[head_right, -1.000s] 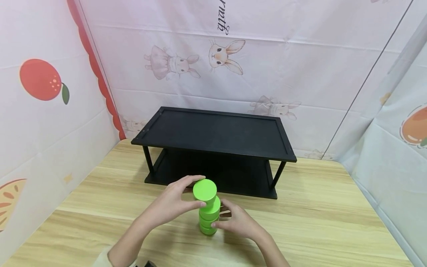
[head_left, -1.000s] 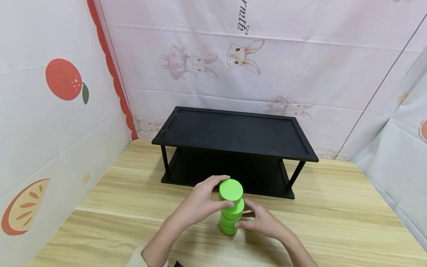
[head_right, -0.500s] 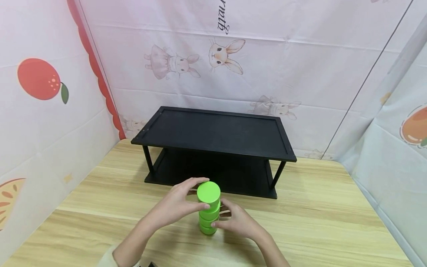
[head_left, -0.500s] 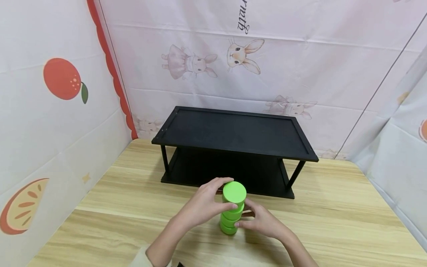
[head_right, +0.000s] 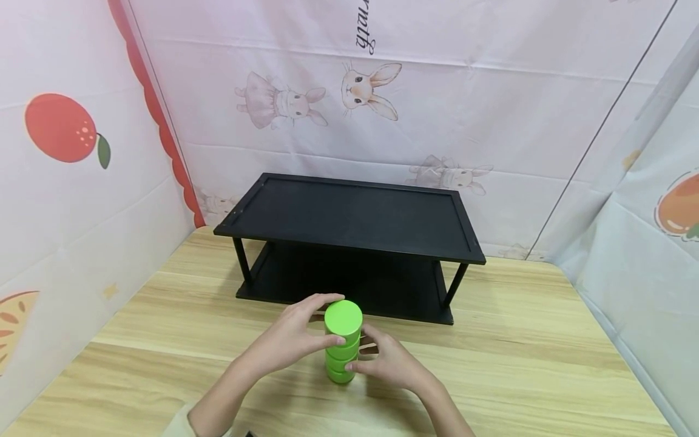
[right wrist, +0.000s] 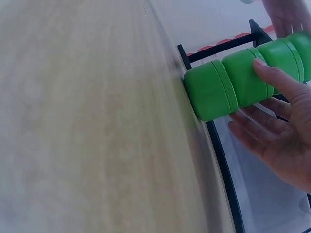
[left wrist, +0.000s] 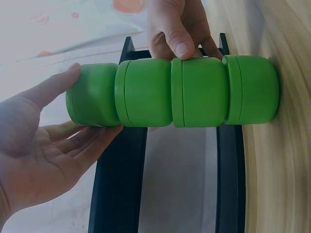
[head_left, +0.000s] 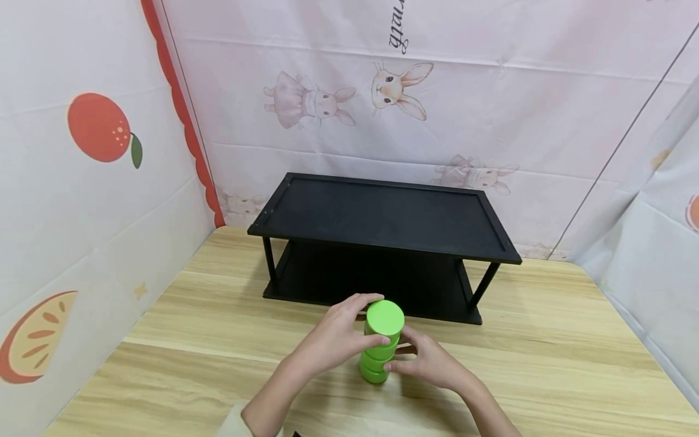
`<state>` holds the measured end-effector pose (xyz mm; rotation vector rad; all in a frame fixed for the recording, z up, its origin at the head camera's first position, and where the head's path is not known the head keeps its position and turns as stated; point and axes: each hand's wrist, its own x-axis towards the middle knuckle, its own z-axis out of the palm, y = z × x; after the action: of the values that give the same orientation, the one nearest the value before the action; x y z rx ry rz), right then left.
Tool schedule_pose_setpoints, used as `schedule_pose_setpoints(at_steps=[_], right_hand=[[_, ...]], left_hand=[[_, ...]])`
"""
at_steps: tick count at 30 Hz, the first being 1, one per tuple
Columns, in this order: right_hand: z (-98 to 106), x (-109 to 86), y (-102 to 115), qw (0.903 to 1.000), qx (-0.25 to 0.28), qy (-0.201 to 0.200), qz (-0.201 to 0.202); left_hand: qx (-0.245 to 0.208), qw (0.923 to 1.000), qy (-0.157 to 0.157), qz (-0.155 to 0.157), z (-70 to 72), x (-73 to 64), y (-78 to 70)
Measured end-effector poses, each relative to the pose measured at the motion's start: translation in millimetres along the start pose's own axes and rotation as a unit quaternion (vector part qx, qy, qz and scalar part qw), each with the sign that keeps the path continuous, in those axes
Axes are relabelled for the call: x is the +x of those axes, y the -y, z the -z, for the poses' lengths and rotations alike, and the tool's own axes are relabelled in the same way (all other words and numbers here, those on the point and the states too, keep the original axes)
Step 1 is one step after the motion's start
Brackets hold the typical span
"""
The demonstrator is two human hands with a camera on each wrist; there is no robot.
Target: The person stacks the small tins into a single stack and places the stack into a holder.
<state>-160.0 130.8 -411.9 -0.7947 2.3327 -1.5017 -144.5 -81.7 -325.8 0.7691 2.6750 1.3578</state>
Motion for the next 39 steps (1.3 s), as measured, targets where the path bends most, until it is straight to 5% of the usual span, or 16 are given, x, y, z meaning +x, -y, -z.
schedule_pose_setpoints(at_steps=[8,20,31,39], right_hand=[[1.1,-0.8,1.9,0.9998,0.021,0.001,-0.002],[0.5,0.3,1.4,0.9999,-0.015,0.001,-0.006],[1.0,-1.0,1.6,0.9999,0.01,0.001,-0.006],[0.3,-1.9,13.5,0.9999,-0.012,-0.004,-0.007]], left_hand=[[0.001,1.0,0.006,0.004,-0.5,-0.3,0.4],[0.0,0.9997,0.013,0.02,-0.1,-0.1,0.9],[0.0,1.0,0.009,0.003,-1.3,-0.5,3.8],[0.01,0.9988,0.043,0.021,-1.6,0.4,16.8]])
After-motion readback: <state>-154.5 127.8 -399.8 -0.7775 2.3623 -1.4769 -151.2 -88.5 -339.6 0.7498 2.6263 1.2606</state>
